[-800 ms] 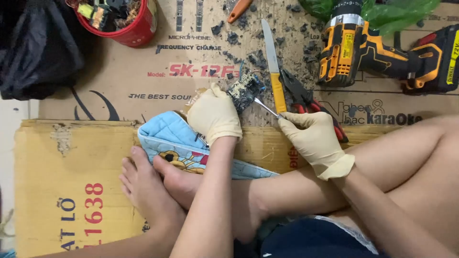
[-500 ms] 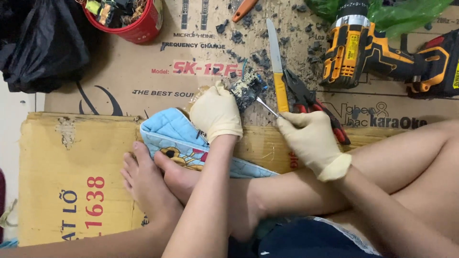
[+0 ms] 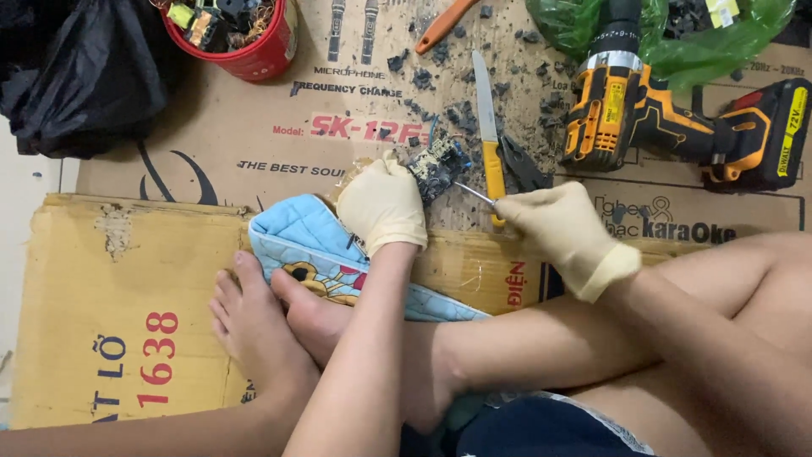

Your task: The person sits on the floor and uses a screwdriver and pliers to disassemble a small electronic component. They remove screws and separate parts of the device, placing the pieces on the cardboard surface.

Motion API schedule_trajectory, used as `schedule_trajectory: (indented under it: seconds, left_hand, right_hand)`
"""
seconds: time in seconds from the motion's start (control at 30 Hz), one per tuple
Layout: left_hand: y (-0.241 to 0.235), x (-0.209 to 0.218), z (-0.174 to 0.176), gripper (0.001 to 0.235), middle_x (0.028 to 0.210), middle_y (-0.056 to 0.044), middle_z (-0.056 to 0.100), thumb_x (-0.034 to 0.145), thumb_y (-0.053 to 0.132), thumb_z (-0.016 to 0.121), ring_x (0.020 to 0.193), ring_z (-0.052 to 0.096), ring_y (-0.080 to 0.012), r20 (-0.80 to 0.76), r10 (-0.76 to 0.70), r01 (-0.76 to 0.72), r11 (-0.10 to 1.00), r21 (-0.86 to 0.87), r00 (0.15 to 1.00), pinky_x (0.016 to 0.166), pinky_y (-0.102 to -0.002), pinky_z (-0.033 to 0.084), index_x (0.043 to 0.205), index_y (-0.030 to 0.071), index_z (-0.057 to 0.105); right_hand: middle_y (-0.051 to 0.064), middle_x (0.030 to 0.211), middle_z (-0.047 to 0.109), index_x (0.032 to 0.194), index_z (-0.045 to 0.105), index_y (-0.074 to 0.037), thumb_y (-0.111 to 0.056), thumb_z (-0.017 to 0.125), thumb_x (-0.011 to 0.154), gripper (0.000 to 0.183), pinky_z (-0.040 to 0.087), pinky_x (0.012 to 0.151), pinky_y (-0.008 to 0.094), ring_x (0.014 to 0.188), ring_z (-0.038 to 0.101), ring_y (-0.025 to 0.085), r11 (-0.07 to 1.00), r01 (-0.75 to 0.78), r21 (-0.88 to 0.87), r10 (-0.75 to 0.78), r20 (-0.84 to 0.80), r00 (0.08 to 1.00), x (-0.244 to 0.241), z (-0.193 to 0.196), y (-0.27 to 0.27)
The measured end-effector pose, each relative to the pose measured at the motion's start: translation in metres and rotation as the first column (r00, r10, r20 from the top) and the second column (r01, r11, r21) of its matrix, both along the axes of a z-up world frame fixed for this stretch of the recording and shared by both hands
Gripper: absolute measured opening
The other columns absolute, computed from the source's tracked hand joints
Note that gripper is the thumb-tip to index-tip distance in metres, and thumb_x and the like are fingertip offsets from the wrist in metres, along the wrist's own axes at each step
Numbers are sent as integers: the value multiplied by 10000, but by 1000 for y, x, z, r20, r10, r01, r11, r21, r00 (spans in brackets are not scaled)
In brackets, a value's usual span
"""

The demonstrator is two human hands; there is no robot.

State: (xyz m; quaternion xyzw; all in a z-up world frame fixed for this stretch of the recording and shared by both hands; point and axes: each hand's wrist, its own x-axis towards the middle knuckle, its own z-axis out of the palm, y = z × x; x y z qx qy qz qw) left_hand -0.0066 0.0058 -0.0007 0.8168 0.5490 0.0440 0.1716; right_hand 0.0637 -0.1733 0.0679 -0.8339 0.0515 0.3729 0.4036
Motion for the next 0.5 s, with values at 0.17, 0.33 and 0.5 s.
schedule_trajectory:
  seconds: [0.17,0.33,0.5]
  left_hand:
    - [-1,-1,7,391,798,-84,761,905,425,461,854,740,-325,6,0,0,1000,-4,1000,771,-441,545,792,186,749]
    - [2,1,11,385,766,-89,756,891,412,478,810,740,-332,-3,0,0,1000,-8,1000,747,-444,548,795,174,765]
    - [0,2,13,397,782,-93,757,907,427,474,850,737,-333,-11,29,-29,999,-45,1000,770,-452,554,810,174,764]
  right_hand:
    - [23,581,491,1041,694,-125,-236,614,933,174,456,415,335,459,580,232,566,-554,-611,618,759,-205,19,-7,-21]
    - [37,653,529,1057,670,-142,-287,719,803,297,516,466,390,521,619,275,464,-620,-633,631,727,-270,41,12,-23]
    - [34,640,616,990,748,-134,-253,679,927,151,510,442,345,529,647,260,506,-688,-520,658,749,-82,42,24,-18]
